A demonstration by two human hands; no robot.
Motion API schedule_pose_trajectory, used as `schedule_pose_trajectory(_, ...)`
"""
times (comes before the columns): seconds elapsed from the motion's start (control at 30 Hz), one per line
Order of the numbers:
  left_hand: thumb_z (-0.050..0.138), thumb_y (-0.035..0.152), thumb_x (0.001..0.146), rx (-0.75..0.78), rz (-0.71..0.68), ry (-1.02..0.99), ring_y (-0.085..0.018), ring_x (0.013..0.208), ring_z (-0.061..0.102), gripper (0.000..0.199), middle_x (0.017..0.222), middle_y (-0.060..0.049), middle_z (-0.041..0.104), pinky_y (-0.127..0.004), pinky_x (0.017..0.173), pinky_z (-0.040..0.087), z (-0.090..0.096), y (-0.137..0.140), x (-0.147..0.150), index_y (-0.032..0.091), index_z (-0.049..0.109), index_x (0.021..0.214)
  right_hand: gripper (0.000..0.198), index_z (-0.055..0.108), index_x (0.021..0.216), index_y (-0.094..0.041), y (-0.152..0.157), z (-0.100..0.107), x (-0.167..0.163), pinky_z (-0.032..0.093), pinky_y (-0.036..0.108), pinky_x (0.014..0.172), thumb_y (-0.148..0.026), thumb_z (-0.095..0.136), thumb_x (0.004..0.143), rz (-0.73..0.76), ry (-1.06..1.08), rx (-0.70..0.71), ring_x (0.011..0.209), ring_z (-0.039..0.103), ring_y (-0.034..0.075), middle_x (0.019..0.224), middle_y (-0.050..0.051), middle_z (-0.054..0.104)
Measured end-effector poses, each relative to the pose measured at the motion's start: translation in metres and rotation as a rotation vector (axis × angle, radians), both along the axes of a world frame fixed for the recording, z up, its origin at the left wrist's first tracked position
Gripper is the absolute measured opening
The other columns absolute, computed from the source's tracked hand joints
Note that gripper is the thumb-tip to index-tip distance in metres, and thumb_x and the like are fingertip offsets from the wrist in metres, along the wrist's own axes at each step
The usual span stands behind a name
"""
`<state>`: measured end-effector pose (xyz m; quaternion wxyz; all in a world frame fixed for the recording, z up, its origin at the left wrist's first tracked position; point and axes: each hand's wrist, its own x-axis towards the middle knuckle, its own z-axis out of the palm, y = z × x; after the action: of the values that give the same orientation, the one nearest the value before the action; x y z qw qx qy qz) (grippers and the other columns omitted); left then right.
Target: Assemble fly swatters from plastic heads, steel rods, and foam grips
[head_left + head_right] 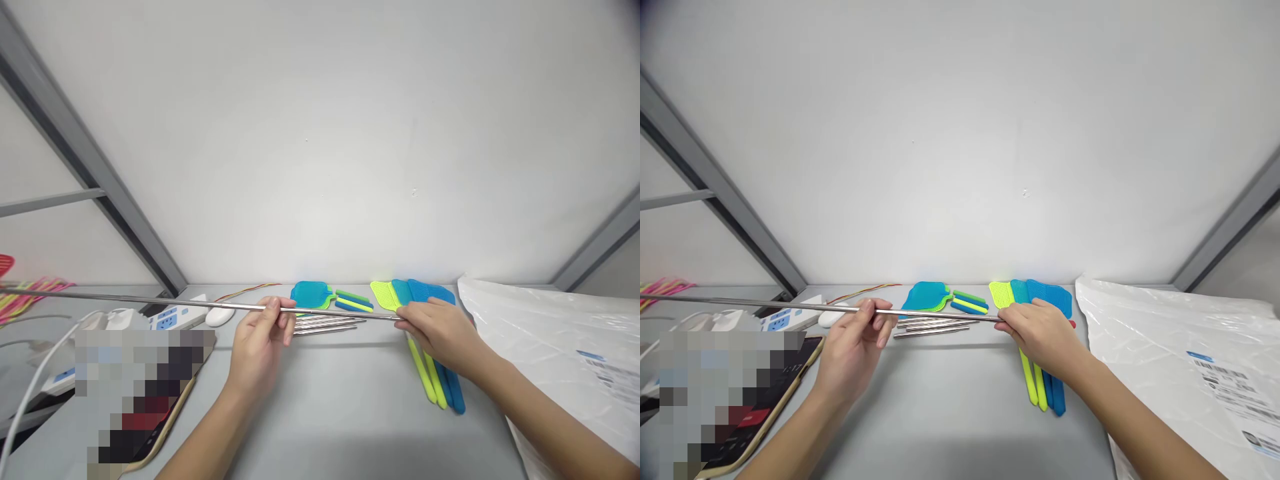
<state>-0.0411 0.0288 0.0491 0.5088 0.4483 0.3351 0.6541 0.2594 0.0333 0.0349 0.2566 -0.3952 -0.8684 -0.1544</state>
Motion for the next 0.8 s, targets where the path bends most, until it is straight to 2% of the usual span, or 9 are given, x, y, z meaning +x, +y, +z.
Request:
schedule_pose_trajectory(0.13, 0.053, 0.043, 0.09, -0.057, -0.04, 0.017, -0.005, 0.051, 0.041, 0.029, 0.065, 0.004, 0.041, -0.023, 0.057, 0.033, -0.006, -0.002, 0.01, 0.017, 0.066, 0.09, 0.024, 0.055, 0.084, -0.02, 0.0, -0.001, -0.002, 0.025, 0.028, 0.059, -0.029, 0.04, 0.099, -0.011, 0.011, 0.0, 0.058, 0.046, 0.013, 0.068, -0.001, 0.059)
schedule_pose_trajectory(0.3, 0.052, 0.045, 0.089, -0.09, -0.153, 0.199, -0.009, 0.054, 0.045, 0.032, 0.064, 0.002, 0.046, -0.025, 0.058, 0.034, -0.014, -0.005, 0.02, 0.017, 0.066, 0.093, 0.02, 0.056, 0.089, -0.02, -0.004, -0.004, -0.005, 0.026, 0.029, 0.06, -0.029, 0.041, 0.099, 0.006, -0.012, 0.006, 0.06, 0.048, 0.013, 0.069, -0.001, 0.059)
schedule_pose_trajectory(0.47, 0.056, 0.041, 0.088, -0.054, -0.016, 0.103, -0.008, 0.055, 0.045, 0.027, 0.065, 0.002, 0.046, -0.024, 0.058, 0.035, -0.008, 0.0, 0.011, 0.017, 0.068, 0.087, 0.025, 0.057, 0.085, -0.02, 0.001, -0.002, 0.008, 0.027, 0.029, 0.06, -0.031, 0.039, 0.1, -0.018, -0.022, 0.008, 0.059, 0.049, 0.013, 0.066, -0.001, 0.058)
schedule_pose_trajectory(0.63, 0.055, 0.04, 0.088, -0.028, 0.096, -0.05, -0.007, 0.05, 0.044, 0.026, 0.062, 0.004, 0.044, -0.023, 0.058, 0.039, 0.003, 0.01, -0.009, 0.017, 0.066, 0.086, 0.026, 0.057, 0.079, -0.021, 0.011, 0.005, 0.028, 0.029, 0.028, 0.061, -0.036, 0.045, 0.097, -0.123, -0.012, 0.019, 0.061, 0.05, 0.015, 0.069, 0.0, 0.061)
schedule_pose_trajectory(0.8, 0.056, 0.039, 0.087, -0.006, 0.179, -0.073, -0.006, 0.048, 0.045, 0.024, 0.061, 0.004, 0.044, -0.024, 0.059, 0.043, 0.005, 0.017, -0.02, 0.017, 0.064, 0.082, 0.022, 0.059, 0.085, -0.02, 0.018, 0.005, 0.037, 0.031, 0.03, 0.066, -0.03, 0.043, 0.097, -0.174, -0.009, 0.047, 0.07, 0.055, 0.017, 0.075, 0.003, 0.063)
